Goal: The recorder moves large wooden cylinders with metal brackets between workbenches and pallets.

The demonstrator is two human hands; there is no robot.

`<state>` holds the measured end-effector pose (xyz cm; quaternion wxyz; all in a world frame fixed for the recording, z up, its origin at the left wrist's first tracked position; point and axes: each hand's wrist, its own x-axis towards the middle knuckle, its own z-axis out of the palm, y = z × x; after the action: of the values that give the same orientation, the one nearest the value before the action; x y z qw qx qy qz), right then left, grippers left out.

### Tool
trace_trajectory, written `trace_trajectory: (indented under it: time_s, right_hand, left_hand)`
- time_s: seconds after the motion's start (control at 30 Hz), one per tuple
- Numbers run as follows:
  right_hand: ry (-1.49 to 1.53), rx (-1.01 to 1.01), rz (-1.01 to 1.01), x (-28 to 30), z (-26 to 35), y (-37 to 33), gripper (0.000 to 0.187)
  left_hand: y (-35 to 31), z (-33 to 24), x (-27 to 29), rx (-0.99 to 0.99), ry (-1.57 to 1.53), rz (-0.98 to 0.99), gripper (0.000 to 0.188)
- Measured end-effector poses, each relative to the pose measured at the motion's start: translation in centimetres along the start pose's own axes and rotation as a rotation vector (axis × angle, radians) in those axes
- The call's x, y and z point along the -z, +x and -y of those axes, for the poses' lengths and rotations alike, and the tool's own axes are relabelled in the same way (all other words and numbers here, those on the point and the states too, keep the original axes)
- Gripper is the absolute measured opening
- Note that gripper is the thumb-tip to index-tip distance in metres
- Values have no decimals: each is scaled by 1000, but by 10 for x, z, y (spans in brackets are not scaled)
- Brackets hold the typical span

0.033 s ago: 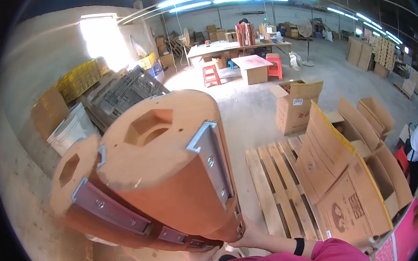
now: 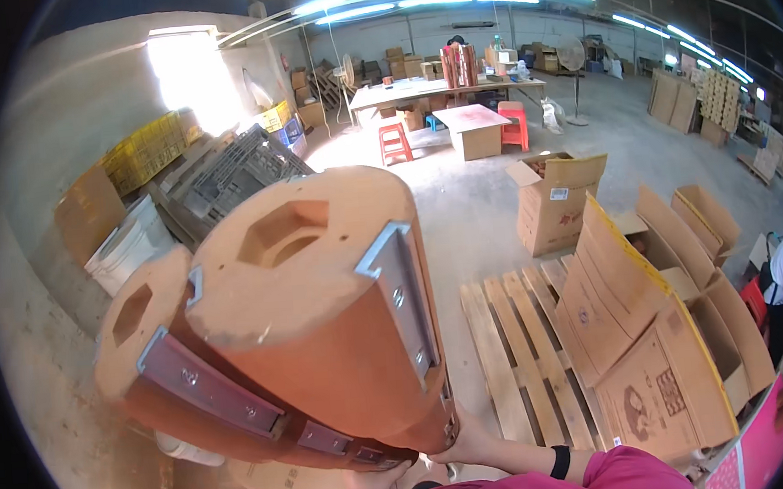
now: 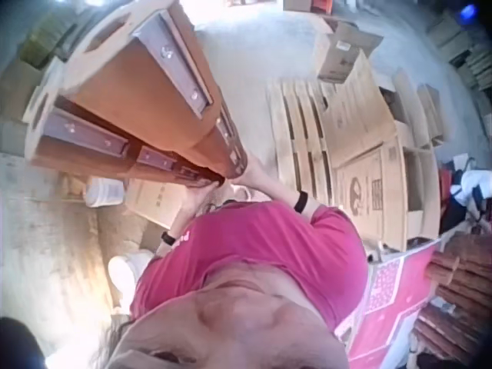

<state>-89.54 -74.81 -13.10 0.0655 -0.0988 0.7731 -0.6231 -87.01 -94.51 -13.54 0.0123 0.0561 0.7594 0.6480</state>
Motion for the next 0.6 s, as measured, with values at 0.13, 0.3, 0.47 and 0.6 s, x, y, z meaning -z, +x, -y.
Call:
trace_trajectory:
  time_s: [0.13, 0.3, 0.47, 0.6]
  right_hand:
    - [26, 73, -49, 24, -32, 99, 77]
    - [69, 174, -101, 59, -20, 206, 76]
    - [36, 132, -191, 89, -33, 312, 75]
    - [93, 93, -170, 122, -56, 403, 75]
  left_hand:
    - [105, 11, 7, -78, 273, -17, 38]
    - [238, 11, 16, -207, 166, 76, 41]
    - [356, 8, 14, -242, 74, 52, 51]
    - [452, 7, 9, -201, 144, 104, 55]
